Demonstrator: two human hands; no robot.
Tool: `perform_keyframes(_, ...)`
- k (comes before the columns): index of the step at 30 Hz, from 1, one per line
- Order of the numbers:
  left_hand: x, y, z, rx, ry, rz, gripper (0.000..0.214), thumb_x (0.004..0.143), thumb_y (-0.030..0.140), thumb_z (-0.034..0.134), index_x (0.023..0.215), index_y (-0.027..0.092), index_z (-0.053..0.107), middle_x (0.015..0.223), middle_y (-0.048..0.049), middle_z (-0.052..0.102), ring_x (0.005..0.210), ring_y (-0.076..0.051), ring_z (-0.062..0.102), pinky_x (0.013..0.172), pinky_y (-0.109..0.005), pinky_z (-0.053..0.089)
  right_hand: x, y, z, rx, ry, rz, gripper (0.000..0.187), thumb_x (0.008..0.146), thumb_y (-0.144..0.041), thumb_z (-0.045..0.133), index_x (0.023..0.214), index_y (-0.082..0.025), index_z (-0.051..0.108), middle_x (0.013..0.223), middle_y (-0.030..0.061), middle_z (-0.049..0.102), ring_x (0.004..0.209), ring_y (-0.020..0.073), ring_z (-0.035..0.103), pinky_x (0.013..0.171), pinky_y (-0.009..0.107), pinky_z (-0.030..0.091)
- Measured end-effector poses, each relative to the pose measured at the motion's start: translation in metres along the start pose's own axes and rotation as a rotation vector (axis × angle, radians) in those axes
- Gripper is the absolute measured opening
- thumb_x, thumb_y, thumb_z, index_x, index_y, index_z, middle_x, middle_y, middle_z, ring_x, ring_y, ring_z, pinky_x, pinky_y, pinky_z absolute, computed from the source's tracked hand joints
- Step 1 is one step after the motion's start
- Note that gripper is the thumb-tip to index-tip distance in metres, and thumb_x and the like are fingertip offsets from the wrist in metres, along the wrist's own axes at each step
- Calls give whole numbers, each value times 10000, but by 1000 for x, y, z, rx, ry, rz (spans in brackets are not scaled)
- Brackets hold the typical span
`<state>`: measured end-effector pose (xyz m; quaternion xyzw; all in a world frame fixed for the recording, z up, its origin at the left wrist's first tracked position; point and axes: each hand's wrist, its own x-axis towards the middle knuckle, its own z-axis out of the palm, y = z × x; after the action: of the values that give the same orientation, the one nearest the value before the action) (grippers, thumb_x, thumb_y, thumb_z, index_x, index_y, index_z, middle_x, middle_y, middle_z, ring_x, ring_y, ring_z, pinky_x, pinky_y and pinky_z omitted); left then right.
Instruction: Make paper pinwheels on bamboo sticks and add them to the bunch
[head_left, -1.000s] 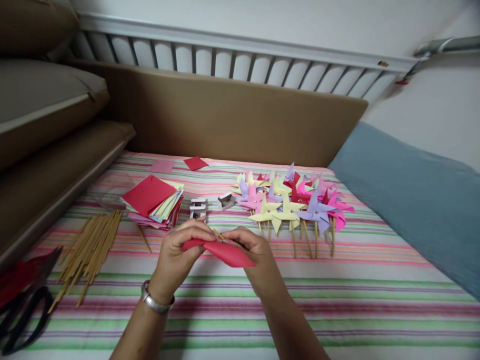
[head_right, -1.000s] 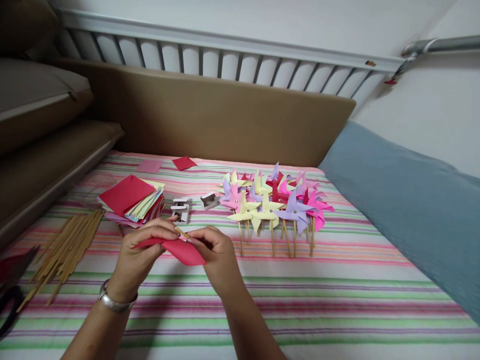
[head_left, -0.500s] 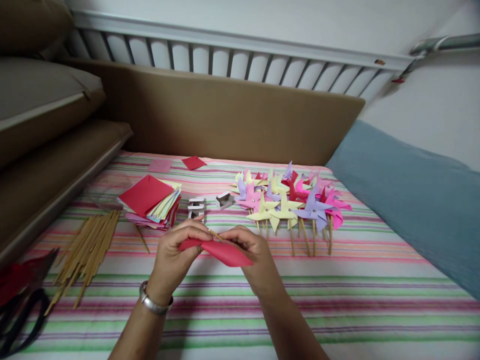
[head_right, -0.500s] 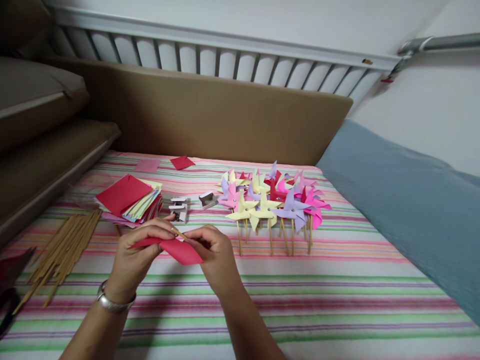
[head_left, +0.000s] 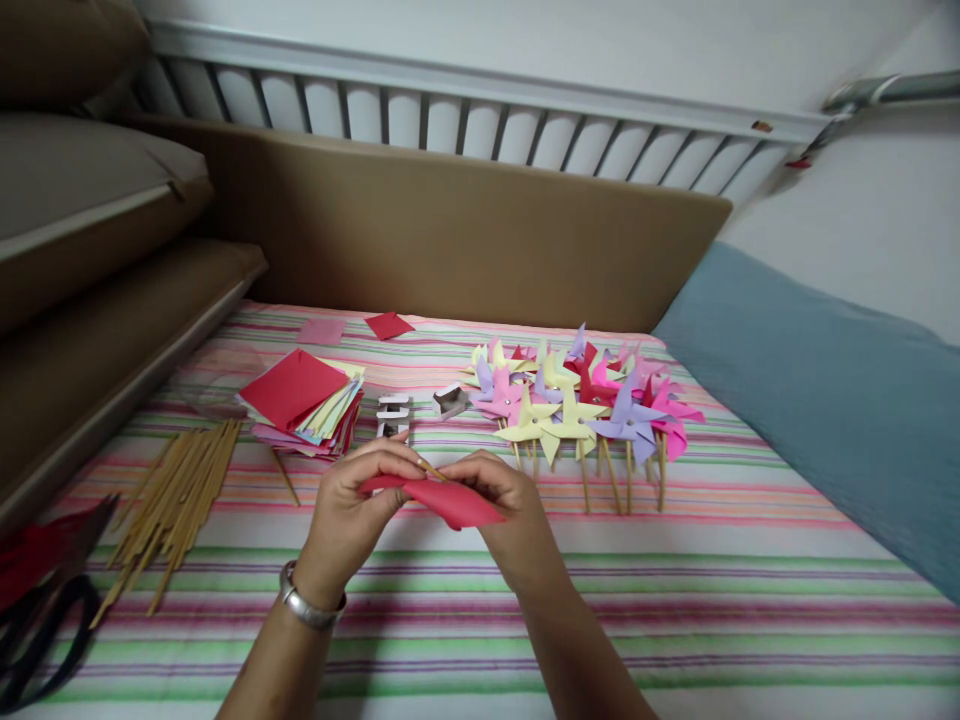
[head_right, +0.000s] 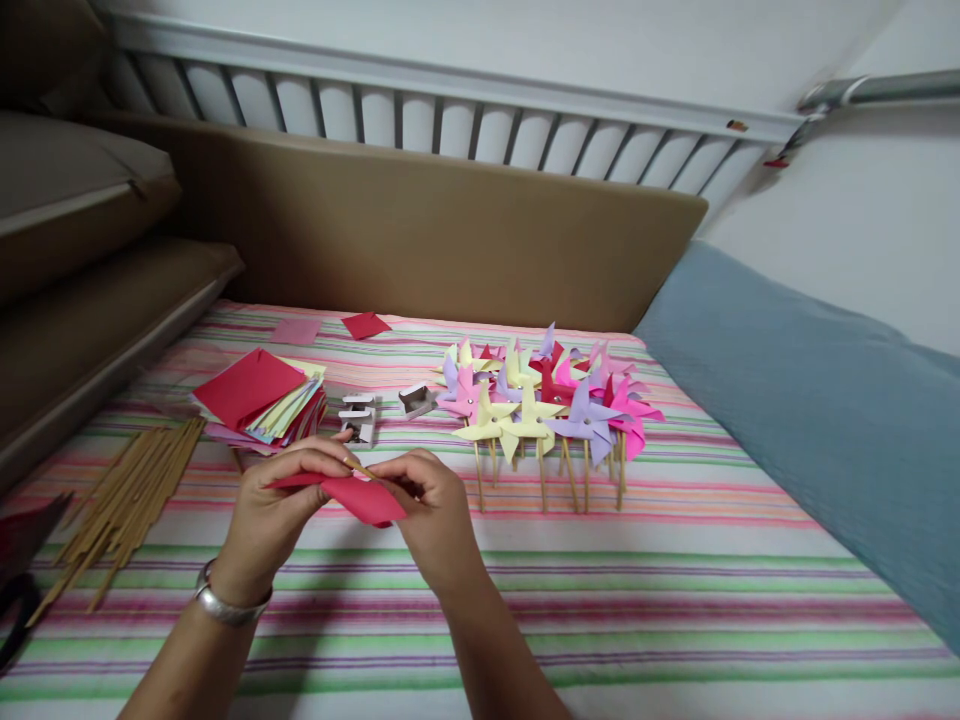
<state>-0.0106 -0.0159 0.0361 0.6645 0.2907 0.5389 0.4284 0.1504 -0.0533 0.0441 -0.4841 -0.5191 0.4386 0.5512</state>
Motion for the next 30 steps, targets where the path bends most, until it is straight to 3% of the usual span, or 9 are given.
perform_keyframes(9, -1, -5, 4, -128, 29, -26, 58, 733, 158, 689, 737, 215, 691, 814, -16, 679, 826, -166, 635, 1045, -435, 344, 1, -5, 0, -89, 25, -86, 216, 682, -126, 627, 805, -246, 758, 738, 21, 639, 715, 149, 620, 631, 247, 474)
perform_keyframes(15, -1, -7, 4, -134, 38, -25, 85, 729, 137, 688, 730, 222, 689, 784, 2, 674, 793, -152, 631, 1064, -452, 309, 0, 6, 1, -117, 31, -134, 357, 675, -54, 531, 853, -271, 751, 750, 6, 622, 705, 136, 600, 606, 235, 464)
perform_keyframes(30, -1, -7, 5, -124, 70, -45, 115, 722, 112, 680, 718, 227, 690, 770, 5, 682, 783, -154, 635, 1063, -445, 308, 1, 4, 4, -125, 35, -136, 326, 693, -78, 522, 832, -262, 752, 728, 4, 602, 691, 126, 590, 603, 223, 458)
